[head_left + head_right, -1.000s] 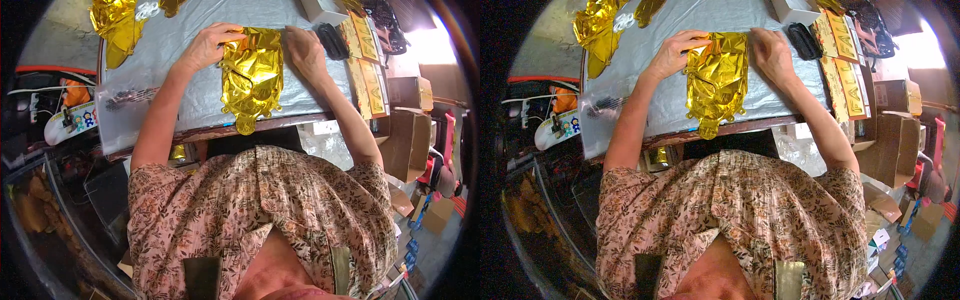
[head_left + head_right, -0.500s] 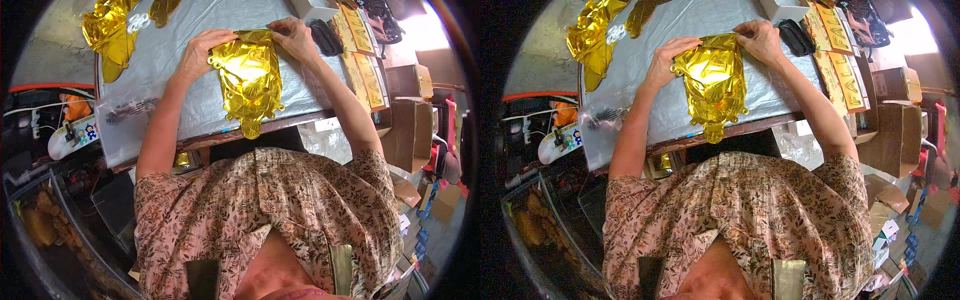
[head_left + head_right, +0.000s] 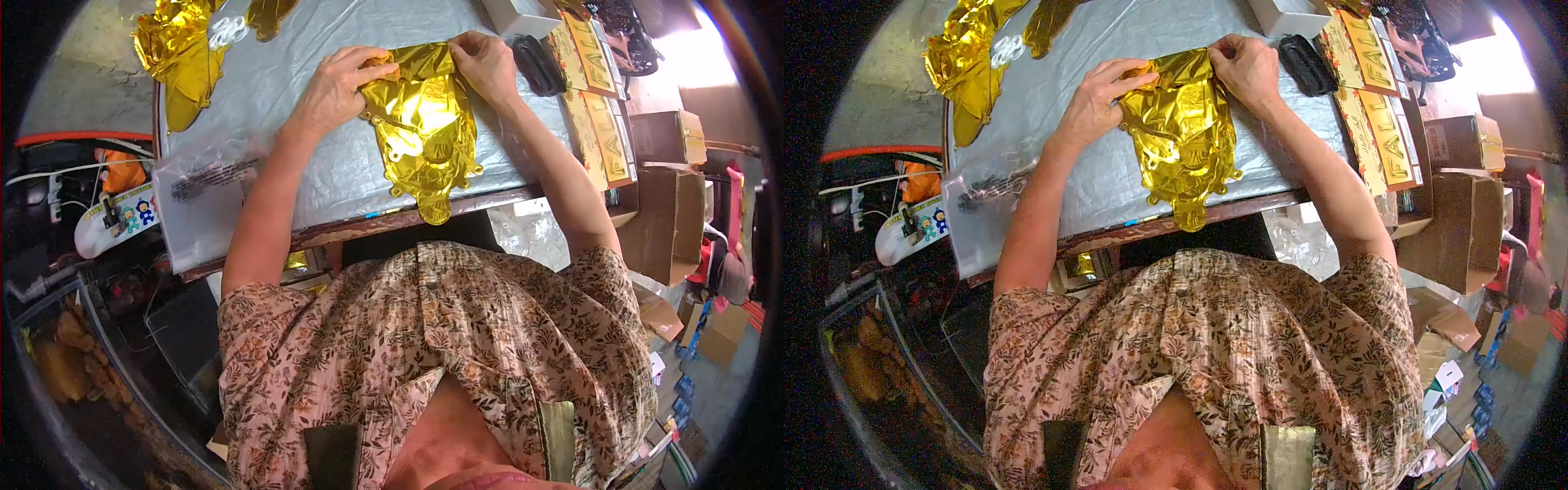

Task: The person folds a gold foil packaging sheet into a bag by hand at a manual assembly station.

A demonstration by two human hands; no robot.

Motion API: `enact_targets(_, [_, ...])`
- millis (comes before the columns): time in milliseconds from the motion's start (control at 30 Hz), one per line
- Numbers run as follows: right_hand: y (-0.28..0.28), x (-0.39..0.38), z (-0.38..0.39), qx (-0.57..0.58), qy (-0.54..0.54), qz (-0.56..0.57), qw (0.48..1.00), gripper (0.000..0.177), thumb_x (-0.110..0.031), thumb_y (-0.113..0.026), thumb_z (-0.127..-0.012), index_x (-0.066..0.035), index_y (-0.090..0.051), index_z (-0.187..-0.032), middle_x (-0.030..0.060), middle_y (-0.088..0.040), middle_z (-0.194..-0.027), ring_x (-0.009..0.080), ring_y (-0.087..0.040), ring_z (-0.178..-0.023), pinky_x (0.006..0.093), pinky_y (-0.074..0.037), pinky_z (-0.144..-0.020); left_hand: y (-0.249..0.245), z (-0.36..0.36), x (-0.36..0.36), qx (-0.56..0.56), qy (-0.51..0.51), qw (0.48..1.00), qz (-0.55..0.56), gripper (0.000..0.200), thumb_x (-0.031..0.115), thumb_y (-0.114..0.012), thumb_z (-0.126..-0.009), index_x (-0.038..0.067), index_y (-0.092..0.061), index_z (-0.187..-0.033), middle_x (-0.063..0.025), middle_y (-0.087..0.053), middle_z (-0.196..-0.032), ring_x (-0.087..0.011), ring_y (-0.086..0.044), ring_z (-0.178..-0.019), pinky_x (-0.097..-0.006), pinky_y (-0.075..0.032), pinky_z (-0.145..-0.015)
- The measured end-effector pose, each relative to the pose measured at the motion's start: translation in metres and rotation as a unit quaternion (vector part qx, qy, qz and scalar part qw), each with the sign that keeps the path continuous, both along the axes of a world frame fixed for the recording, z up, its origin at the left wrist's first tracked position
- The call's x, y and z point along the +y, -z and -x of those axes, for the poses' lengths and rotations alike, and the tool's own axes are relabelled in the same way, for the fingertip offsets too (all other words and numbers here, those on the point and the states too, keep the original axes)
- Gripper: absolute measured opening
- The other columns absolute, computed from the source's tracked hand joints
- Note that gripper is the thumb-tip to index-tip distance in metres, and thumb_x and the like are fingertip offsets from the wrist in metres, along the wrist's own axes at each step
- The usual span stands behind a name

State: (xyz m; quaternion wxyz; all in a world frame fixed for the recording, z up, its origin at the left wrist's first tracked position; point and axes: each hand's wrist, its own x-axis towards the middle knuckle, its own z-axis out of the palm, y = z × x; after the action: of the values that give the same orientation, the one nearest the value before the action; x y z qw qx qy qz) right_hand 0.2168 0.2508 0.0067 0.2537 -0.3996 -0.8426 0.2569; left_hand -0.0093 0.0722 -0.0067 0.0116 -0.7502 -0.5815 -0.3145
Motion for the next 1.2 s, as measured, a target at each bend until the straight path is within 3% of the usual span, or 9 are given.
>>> enact_targets(167, [0.008,0.004,-0.002,0.051,0.019,0.031,0.998,0.028,-0.028,-0.074,-0.095,-0.005,-0.08,-0.11,0.0144,-0.079,-0.09,0.0234,-0.077,-0.08,0.0354,-0.059,-0.079,0.0,-0.003,-0.002,0.018,-0.016,1.0,-0.001,0.057,-0.005,-0.068,-0.083,0.021,-0.072,-0.135,-0.0044,-0.066,-0.141,-0.0289,-0.064,-0.125,-0.0433,-0.05,-0.107])
enact_targets(233, [0.008,-0.001,-0.007,0.072,-0.04,-0.134,0.988,0.032,-0.031,-0.074,-0.097,-0.003,-0.079,-0.112,0.0148,-0.079,-0.09,0.0226,-0.077,-0.08,0.0355,-0.059,-0.079,-0.002,-0.005,-0.003,0.017,-0.021,1.0,0.004,0.059,-0.006,-0.067,-0.083,0.021,-0.072,-0.135,-0.0038,-0.066,-0.142,-0.0289,-0.064,-0.125,-0.0436,-0.05,-0.107])
enact_targets(367, [0.004,-0.009,-0.006,0.054,-0.049,-0.153,0.986,0.033,-0.038,-0.074,-0.094,-0.007,-0.082,-0.103,0.0147,-0.079,-0.084,0.0319,-0.077,-0.077,0.0407,-0.06,-0.074,-0.004,-0.004,-0.003,0.035,-0.016,0.999,-0.002,0.057,-0.005,-0.067,-0.083,0.02,-0.072,-0.134,-0.004,-0.066,-0.141,-0.0289,-0.064,-0.125,-0.0428,-0.05,-0.105])
enact_targets(433, [-0.002,-0.01,-0.001,0.046,-0.012,-0.009,0.999,0.033,-0.037,-0.076,-0.092,-0.007,-0.081,-0.104,0.0127,-0.079,-0.085,0.029,-0.078,-0.076,0.0395,-0.061,-0.073,-0.005,-0.006,-0.001,0.044,-0.011,0.999,-0.005,0.056,-0.003,-0.069,-0.084,0.02,-0.072,-0.134,-0.0043,-0.066,-0.141,-0.0287,-0.065,-0.124,-0.0424,-0.05,-0.104])
enact_targets(500, [-0.003,-0.007,0.001,0.035,-0.006,-0.016,0.999,0.033,-0.037,-0.076,-0.091,-0.007,-0.081,-0.104,0.012,-0.08,-0.085,0.0282,-0.078,-0.076,0.0392,-0.061,-0.073,-0.005,-0.008,-0.001,0.023,-0.013,0.999,-0.022,0.042,0.002,-0.066,-0.087,0.018,-0.078,-0.124,-0.0053,-0.07,-0.131,-0.0274,-0.065,-0.121,-0.0424,-0.051,-0.102])
enact_targets(667, [0.0,-0.003,0.002,0.005,0.0,0.01,1.0,0.034,-0.032,-0.077,-0.094,-0.003,-0.079,-0.112,0.0097,-0.081,-0.088,0.0157,-0.078,-0.079,0.0302,-0.059,-0.075,0.0,-0.003,-0.001,0.032,0.0,0.999,-0.024,0.049,0.006,-0.071,-0.087,0.02,-0.071,-0.134,-0.0046,-0.067,-0.137,-0.0284,-0.066,-0.12,-0.0419,-0.05,-0.101])
enact_targets(733, [0.005,-0.001,-0.001,0.078,-0.019,0.047,0.996,0.031,-0.028,-0.076,-0.095,-0.002,-0.078,-0.111,0.0082,-0.081,-0.088,0.0126,-0.075,-0.077,0.0284,-0.058,-0.074,0.0,-0.002,0.0,0.035,0.003,0.999,-0.027,0.049,0.006,-0.071,-0.087,0.02,-0.071,-0.134,-0.0045,-0.067,-0.137,-0.0284,-0.066,-0.12,-0.0418,-0.05,-0.1])
enact_targets(1167, [0.012,0.009,-0.006,0.103,-0.02,0.036,0.994,0.026,-0.019,-0.073,-0.096,-0.001,-0.077,-0.114,0.0089,-0.08,-0.092,0.0127,-0.074,-0.084,0.0293,-0.058,-0.078,0.0,-0.003,0.0,0.043,-0.001,0.999,-0.017,0.045,0.007,-0.068,-0.09,0.02,-0.072,-0.132,-0.0041,-0.067,-0.138,-0.0277,-0.065,-0.124,-0.0427,-0.05,-0.103])
enact_targets(1200, [0.008,0.005,-0.009,0.107,-0.016,0.05,0.993,0.027,-0.018,-0.07,-0.098,-0.002,-0.074,-0.121,0.0116,-0.079,-0.104,0.0168,-0.074,-0.094,0.0319,-0.057,-0.085,0.0,-0.002,0.0,0.043,-0.001,0.999,-0.015,0.045,0.006,-0.067,-0.089,0.02,-0.072,-0.132,-0.004,-0.067,-0.139,-0.0276,-0.064,-0.125,-0.043,-0.049,-0.104])
